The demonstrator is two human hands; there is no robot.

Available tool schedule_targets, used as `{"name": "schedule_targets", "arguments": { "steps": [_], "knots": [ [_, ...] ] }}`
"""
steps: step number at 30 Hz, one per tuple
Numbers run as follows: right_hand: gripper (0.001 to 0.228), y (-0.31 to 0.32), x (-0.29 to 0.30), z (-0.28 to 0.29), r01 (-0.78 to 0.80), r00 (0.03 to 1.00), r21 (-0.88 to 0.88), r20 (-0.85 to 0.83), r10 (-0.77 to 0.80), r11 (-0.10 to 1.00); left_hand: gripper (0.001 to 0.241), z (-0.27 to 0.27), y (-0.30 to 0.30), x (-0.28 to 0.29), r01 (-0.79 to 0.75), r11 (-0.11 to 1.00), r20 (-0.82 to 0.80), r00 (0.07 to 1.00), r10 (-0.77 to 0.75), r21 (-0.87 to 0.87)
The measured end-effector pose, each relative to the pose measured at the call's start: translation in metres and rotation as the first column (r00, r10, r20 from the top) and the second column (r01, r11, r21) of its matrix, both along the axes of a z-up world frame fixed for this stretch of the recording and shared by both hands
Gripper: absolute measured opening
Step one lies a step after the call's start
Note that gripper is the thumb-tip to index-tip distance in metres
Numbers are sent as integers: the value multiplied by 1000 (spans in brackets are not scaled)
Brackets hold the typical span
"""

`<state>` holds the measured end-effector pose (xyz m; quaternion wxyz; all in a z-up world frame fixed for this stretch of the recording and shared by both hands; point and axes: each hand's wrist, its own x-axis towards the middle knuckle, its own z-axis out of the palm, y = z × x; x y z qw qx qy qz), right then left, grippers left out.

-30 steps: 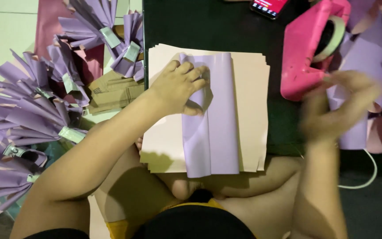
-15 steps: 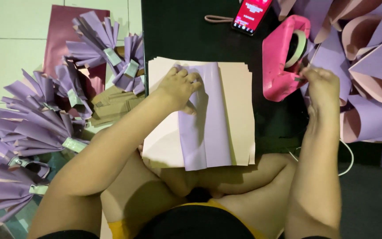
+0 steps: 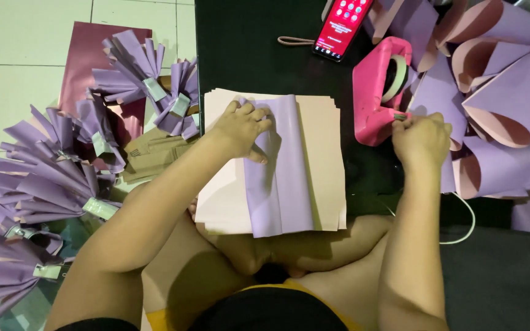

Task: Assembling decorative paper bouquets by folding and taping colored paper sheets.

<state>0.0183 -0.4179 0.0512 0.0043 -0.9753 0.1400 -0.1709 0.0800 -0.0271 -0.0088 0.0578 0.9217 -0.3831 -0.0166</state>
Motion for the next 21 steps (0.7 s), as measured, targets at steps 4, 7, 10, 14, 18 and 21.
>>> {"name": "schedule_targets", "arguments": {
  "steps": [4,7,10,14,18,21],
  "knots": [
    [28,4,8,4,44,997,-79,-62,-49,996,91,6,2,-1,5,999,-6,1000,-5,-34],
    [34,14,12,11,145,967,-109,-195,-165,983,88,8,3,-4,8,997,5,1000,-7,-82],
    [46,26,2,10,228,931,-84,-273,-243,970,87,34,0,-12,-29,998,-39,999,31,57],
    [22,43,-23,2,-5,999,248,-33,13,969,90,38,0,-13,-54,982,-114,991,76,181],
    [19,117,-20,6,-359,931,796,269,246,488,91,49,3,-17,-71,983,-151,984,97,169],
    [23,153,11,-18,-251,926,928,147,347,276,85,53,5,-18,-81,987,-156,983,102,137]
  ]
}}
